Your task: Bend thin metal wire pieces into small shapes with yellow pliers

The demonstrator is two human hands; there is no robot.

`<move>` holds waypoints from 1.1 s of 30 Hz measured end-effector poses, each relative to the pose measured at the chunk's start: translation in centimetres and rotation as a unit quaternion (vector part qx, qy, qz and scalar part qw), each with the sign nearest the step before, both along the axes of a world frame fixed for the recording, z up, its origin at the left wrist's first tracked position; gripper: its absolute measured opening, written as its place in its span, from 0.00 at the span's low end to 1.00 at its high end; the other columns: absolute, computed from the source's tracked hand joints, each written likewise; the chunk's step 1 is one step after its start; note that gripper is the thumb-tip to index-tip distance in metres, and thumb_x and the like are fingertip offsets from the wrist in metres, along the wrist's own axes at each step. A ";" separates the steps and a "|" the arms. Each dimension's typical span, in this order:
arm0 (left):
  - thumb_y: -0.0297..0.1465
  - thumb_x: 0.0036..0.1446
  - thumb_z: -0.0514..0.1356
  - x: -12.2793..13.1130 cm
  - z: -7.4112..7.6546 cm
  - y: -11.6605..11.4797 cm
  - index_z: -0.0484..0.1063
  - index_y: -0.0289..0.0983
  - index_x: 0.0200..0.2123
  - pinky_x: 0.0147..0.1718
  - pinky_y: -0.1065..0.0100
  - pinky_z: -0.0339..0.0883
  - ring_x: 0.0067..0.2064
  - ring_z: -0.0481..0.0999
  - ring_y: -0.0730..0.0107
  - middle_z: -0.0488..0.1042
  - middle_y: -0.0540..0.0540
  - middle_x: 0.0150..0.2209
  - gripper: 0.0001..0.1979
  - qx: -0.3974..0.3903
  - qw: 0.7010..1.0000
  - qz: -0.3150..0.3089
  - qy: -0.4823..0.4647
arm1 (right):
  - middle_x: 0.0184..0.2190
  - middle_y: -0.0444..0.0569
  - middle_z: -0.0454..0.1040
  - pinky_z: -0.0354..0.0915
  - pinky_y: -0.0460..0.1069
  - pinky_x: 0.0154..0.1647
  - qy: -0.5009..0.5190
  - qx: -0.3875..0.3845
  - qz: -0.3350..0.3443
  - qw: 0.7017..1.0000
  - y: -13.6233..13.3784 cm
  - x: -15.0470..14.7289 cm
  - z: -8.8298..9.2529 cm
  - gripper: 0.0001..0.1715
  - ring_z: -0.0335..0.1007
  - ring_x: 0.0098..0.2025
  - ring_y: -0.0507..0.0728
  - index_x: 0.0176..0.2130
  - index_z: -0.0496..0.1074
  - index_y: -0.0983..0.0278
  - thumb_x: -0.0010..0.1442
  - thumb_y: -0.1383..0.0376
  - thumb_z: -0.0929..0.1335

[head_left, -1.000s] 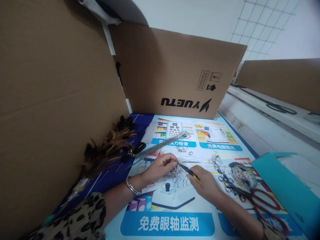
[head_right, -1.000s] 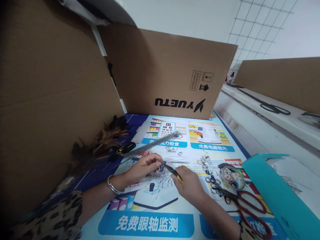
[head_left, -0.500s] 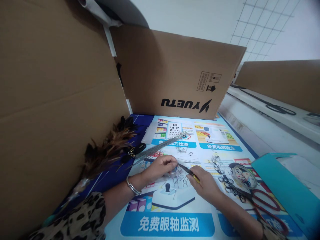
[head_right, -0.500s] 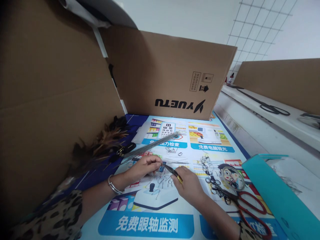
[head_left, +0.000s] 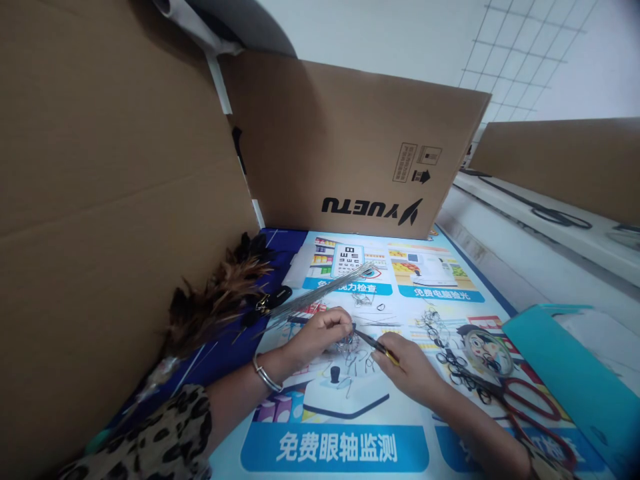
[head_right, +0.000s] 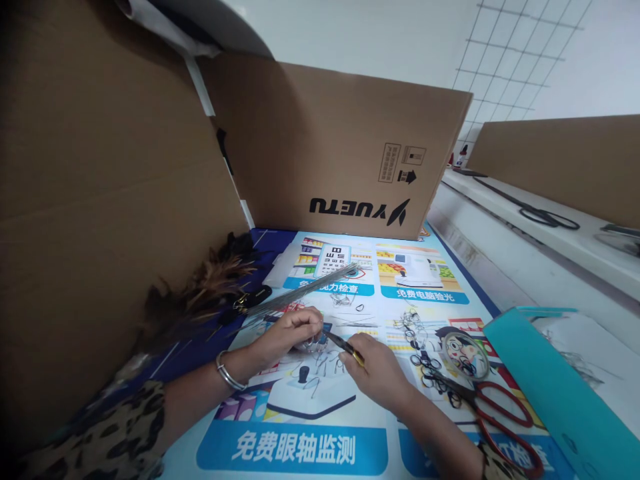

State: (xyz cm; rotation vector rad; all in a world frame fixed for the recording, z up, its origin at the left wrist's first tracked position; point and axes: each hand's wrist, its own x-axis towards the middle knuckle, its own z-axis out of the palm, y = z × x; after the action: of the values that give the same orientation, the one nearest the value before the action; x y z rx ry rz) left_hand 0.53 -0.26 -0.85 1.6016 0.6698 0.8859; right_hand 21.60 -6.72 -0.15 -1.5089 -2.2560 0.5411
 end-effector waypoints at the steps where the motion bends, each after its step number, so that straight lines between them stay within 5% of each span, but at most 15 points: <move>1: 0.31 0.55 0.54 0.0 -0.1 0.0 0.66 0.33 0.24 0.30 0.72 0.58 0.30 0.64 0.74 0.65 0.49 0.27 0.10 -0.002 1.000 -0.002 0.001 | 0.29 0.44 0.65 0.55 0.45 0.29 -0.003 0.002 -0.001 1.000 -0.1 0.0 0.0 0.10 0.60 0.31 0.52 0.30 0.60 0.62 0.60 0.59 0.59; 21: 0.34 0.57 0.53 -0.1 0.3 -0.3 0.67 0.33 0.29 0.32 0.71 0.59 0.31 0.66 0.73 0.67 0.49 0.27 0.10 0.004 1.000 0.020 0.016 | 0.34 0.49 0.67 0.59 0.48 0.36 -0.102 0.035 0.009 0.994 -0.4 -0.2 0.0 0.10 0.63 0.37 0.55 0.36 0.64 0.61 0.60 0.59 0.59; 33: 0.34 0.57 0.53 0.0 0.3 -0.2 0.67 0.33 0.29 0.31 0.71 0.59 0.30 0.66 0.73 0.68 0.49 0.27 0.11 0.000 1.000 0.016 0.008 | 0.34 0.48 0.66 0.59 0.48 0.36 -0.055 0.043 -0.006 0.998 -0.1 -0.1 0.0 0.08 0.62 0.38 0.56 0.36 0.64 0.61 0.59 0.60 0.61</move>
State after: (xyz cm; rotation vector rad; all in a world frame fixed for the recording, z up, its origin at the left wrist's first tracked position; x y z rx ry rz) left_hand 0.53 -0.43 -0.55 1.6027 0.7094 0.8966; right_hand 21.53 -6.83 -0.17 -1.5428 -2.3197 0.3614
